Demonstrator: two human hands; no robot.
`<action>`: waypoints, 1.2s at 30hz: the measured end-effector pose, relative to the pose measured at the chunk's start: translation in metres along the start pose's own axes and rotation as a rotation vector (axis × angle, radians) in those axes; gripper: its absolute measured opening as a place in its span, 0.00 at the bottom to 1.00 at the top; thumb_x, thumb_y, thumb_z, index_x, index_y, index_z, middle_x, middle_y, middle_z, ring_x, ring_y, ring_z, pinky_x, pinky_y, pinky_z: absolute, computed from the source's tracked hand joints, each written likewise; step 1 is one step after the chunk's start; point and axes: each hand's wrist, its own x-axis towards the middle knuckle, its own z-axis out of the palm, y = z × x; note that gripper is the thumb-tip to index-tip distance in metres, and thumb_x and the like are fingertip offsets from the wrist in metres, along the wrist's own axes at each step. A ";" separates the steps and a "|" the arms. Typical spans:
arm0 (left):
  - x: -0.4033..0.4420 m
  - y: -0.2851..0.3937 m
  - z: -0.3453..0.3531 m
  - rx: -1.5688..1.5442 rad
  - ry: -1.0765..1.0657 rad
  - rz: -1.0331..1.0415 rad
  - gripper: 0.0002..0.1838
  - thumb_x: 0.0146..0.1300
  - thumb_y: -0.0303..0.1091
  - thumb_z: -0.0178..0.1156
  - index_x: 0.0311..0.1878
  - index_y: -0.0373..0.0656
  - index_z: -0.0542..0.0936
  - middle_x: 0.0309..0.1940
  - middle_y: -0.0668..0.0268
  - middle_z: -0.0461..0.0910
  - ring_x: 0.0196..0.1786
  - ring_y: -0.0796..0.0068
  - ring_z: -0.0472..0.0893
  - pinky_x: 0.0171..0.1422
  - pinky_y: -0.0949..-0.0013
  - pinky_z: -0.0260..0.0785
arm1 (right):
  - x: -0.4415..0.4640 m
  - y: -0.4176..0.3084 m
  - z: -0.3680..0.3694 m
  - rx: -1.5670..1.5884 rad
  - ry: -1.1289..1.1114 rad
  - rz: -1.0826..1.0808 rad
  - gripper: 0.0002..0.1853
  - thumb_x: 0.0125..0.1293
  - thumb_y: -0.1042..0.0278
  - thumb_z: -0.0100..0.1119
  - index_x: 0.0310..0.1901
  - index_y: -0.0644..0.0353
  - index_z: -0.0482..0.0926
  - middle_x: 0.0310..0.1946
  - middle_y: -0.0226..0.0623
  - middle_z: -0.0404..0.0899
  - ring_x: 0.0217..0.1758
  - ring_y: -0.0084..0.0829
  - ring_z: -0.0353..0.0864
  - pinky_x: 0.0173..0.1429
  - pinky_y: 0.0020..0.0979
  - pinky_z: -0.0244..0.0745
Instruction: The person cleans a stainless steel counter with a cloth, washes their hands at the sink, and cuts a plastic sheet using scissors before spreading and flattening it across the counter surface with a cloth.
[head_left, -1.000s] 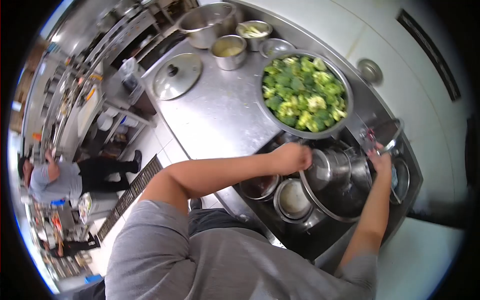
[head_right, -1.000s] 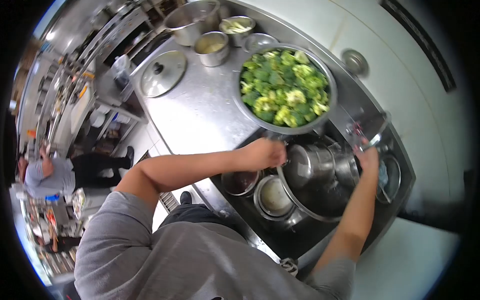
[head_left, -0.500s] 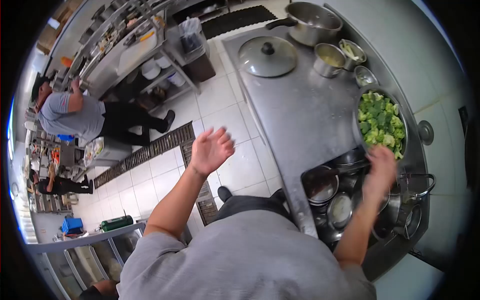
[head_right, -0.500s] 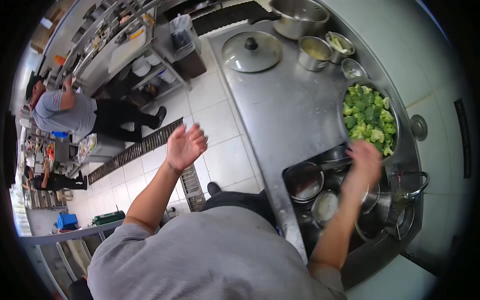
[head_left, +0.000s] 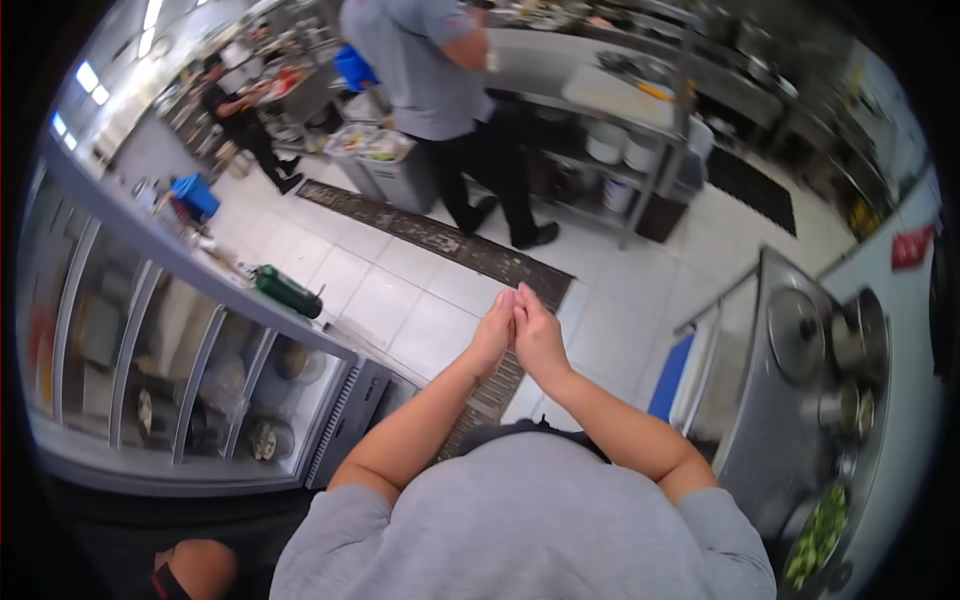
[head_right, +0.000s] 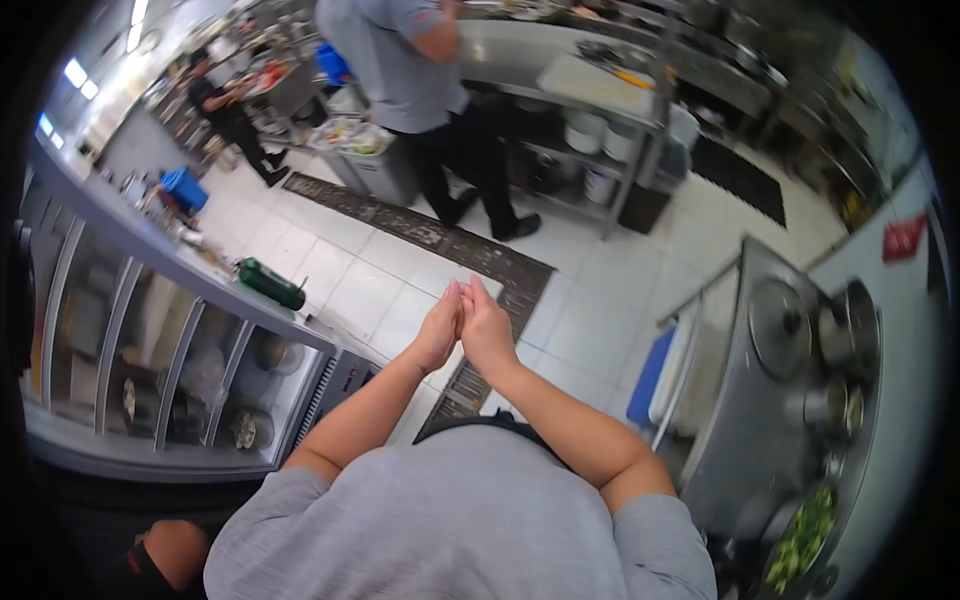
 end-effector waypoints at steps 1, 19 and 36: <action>0.006 -0.001 -0.024 -0.041 0.047 0.053 0.28 0.69 0.61 0.35 0.50 0.44 0.69 0.31 0.68 0.78 0.35 0.76 0.78 0.43 0.70 0.71 | 0.010 0.009 0.016 -0.108 -0.109 -0.046 0.18 0.65 0.72 0.46 0.56 0.67 0.70 0.44 0.50 0.79 0.45 0.48 0.80 0.48 0.38 0.74; -0.202 -0.266 -0.380 0.396 0.658 -1.192 0.20 0.61 0.50 0.57 0.47 0.44 0.79 0.34 0.60 0.81 0.34 0.63 0.81 0.33 0.53 0.74 | 0.140 0.437 -0.122 -1.188 -1.300 0.866 0.14 0.58 0.63 0.51 0.41 0.61 0.81 0.45 0.52 0.79 0.51 0.48 0.78 0.52 0.43 0.73; 0.115 -0.017 -0.736 0.832 0.764 -0.642 0.23 0.59 0.51 0.57 0.48 0.42 0.80 0.45 0.50 0.79 0.50 0.53 0.78 0.56 0.59 0.69 | 0.593 0.352 0.529 -0.478 -1.072 -0.043 0.15 0.57 0.64 0.56 0.43 0.63 0.80 0.34 0.46 0.82 0.38 0.43 0.81 0.44 0.38 0.76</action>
